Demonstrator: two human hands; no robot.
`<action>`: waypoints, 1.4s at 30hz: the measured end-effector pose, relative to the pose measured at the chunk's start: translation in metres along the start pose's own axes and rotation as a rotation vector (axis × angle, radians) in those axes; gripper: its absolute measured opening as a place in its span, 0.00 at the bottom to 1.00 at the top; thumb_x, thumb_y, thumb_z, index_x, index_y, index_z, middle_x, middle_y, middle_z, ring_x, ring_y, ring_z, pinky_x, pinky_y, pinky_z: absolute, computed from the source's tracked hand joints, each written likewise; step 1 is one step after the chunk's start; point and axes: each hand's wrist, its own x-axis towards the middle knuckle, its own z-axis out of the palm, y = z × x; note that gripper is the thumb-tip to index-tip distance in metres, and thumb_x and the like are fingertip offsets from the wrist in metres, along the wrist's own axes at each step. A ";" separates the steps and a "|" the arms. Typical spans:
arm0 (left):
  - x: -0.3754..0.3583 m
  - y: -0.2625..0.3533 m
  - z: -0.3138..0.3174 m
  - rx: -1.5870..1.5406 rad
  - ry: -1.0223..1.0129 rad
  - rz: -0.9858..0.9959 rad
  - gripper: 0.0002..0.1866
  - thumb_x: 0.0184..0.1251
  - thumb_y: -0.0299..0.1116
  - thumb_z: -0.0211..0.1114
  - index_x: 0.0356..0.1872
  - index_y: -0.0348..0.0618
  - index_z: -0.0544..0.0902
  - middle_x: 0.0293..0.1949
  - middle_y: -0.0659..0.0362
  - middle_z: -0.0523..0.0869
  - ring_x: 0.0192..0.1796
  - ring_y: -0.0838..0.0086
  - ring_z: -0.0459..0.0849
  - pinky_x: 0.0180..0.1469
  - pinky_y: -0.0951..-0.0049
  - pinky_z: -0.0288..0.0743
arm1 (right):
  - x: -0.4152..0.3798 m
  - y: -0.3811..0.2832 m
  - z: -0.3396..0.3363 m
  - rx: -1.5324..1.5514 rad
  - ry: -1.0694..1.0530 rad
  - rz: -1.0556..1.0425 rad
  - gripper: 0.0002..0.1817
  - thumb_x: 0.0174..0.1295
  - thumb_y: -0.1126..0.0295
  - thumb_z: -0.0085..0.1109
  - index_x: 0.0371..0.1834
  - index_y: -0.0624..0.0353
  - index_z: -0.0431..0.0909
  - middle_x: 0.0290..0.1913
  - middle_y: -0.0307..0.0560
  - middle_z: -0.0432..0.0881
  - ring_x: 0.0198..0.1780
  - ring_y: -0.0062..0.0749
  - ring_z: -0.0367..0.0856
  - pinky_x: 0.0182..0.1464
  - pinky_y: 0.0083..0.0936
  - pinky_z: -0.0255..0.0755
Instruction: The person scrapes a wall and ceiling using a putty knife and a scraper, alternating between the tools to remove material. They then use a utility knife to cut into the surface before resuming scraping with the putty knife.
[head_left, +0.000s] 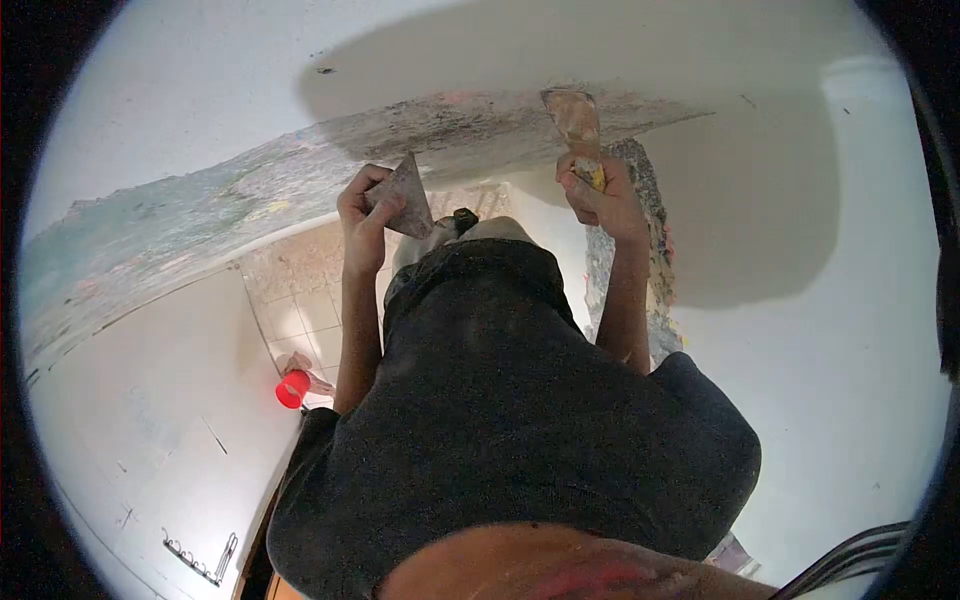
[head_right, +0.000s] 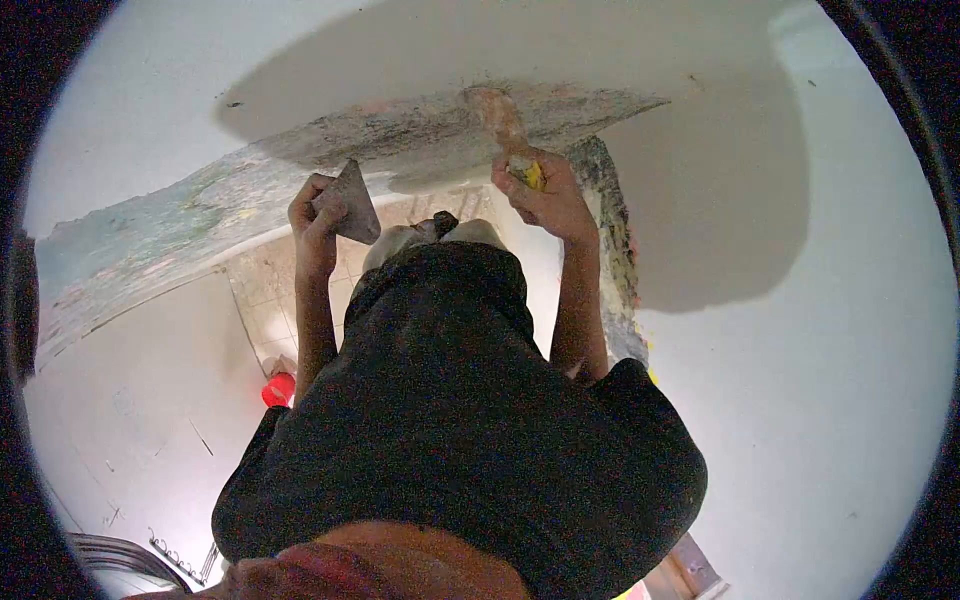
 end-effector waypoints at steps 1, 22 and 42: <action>0.002 0.000 -0.001 0.027 -0.004 0.025 0.09 0.50 0.26 0.62 0.35 0.38 0.77 0.29 0.65 0.78 0.31 0.83 0.75 0.35 0.80 0.71 | 0.001 0.001 0.000 -0.004 -0.007 -0.018 0.15 0.61 0.63 0.67 0.47 0.59 0.80 0.18 0.27 0.67 0.15 0.09 0.59 0.15 0.14 0.53; -0.003 0.000 -0.018 0.055 -0.013 -0.078 0.10 0.48 0.26 0.62 0.34 0.38 0.77 0.29 0.65 0.78 0.32 0.82 0.74 0.36 0.79 0.68 | -0.010 -0.018 0.004 -0.125 0.078 0.086 0.13 0.62 0.61 0.65 0.45 0.56 0.80 0.18 0.28 0.68 0.15 0.10 0.60 0.16 0.14 0.55; -0.015 0.009 -0.018 0.056 -0.002 -0.024 0.08 0.51 0.26 0.60 0.33 0.38 0.75 0.29 0.66 0.75 0.32 0.82 0.72 0.36 0.79 0.67 | 0.002 -0.032 0.011 -0.176 0.024 0.152 0.10 0.63 0.63 0.64 0.34 0.56 0.76 0.16 0.26 0.63 0.14 0.09 0.55 0.14 0.13 0.48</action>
